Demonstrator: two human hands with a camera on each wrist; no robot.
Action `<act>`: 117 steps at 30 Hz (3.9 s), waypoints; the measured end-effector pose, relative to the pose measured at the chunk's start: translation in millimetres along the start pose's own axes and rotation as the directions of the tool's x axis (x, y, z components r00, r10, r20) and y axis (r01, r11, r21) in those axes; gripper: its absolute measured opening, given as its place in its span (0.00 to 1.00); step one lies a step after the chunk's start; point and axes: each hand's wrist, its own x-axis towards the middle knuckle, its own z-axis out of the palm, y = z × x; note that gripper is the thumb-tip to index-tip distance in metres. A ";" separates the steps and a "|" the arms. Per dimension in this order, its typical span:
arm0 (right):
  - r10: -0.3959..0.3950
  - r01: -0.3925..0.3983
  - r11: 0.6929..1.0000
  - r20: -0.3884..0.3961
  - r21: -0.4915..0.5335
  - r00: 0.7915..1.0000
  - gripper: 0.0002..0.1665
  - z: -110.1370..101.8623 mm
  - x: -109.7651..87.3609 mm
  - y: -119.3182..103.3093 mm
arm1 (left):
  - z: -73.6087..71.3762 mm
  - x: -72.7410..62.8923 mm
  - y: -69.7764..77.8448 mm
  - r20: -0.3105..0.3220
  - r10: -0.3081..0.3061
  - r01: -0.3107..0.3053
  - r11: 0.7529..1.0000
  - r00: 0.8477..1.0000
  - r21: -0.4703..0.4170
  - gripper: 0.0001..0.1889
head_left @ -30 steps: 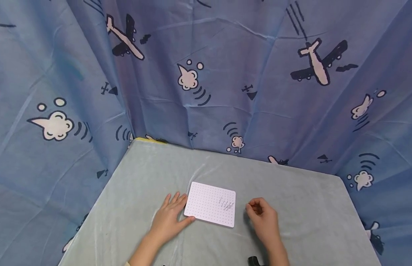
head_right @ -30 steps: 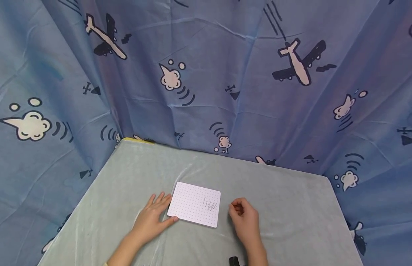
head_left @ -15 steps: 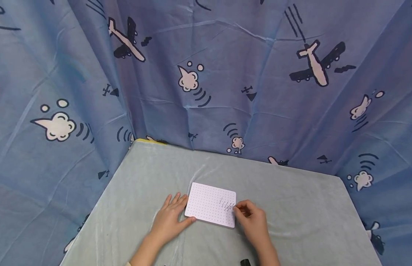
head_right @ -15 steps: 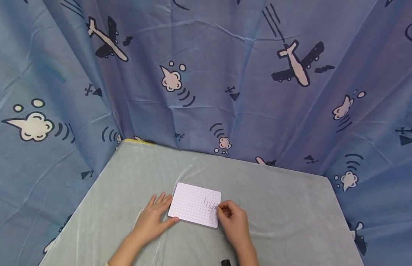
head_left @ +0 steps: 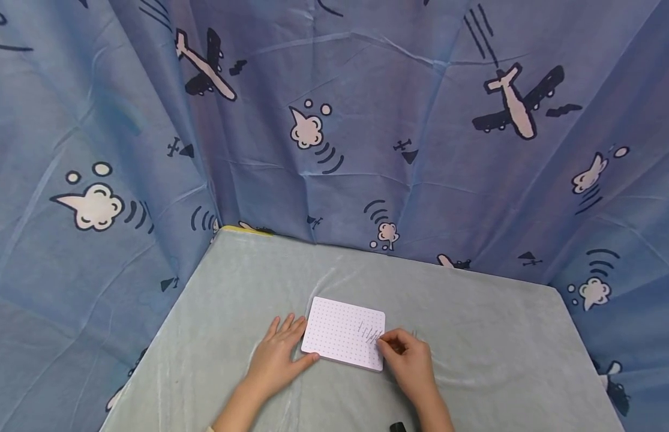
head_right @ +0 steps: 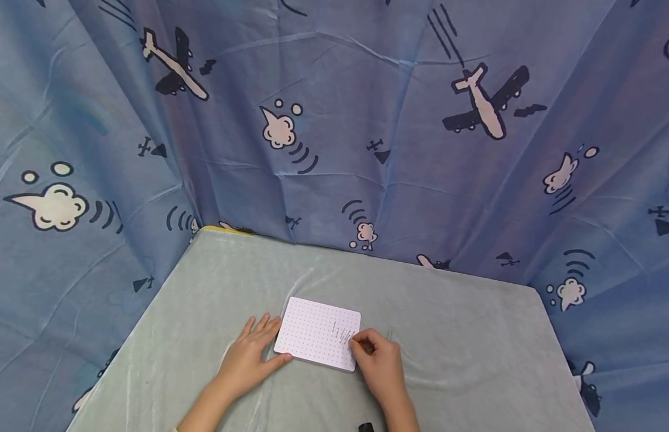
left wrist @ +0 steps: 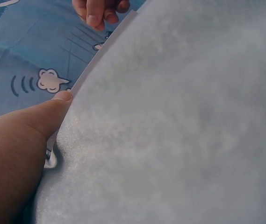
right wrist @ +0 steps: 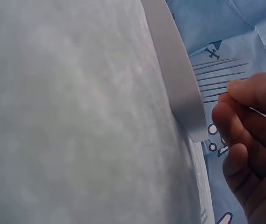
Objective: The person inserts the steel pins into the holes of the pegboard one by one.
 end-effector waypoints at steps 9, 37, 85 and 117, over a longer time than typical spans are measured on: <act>0.043 -0.043 0.999 0.017 -0.016 0.999 0.12 3.8 0.8 1.6 | -3.3 0.3 0.8 0.029 -0.022 0.023 1.000 0.999 -0.016 0.43; 0.107 -0.105 0.994 0.047 -0.031 0.993 0.11 4.9 -0.1 8.6 | -1.2 0.8 2.3 0.020 -0.010 0.010 1.000 1.000 -0.002 0.44; 0.234 -0.267 0.930 -0.152 -0.252 0.960 0.06 -45.6 11.8 43.3 | -0.9 -0.1 2.6 0.036 -0.039 0.040 0.999 0.999 -0.012 0.44; 0.212 -0.213 0.877 -0.050 -0.431 0.976 0.06 -41.9 10.8 36.7 | -1.8 -0.7 2.8 0.023 -0.029 0.030 0.999 0.999 -0.030 0.44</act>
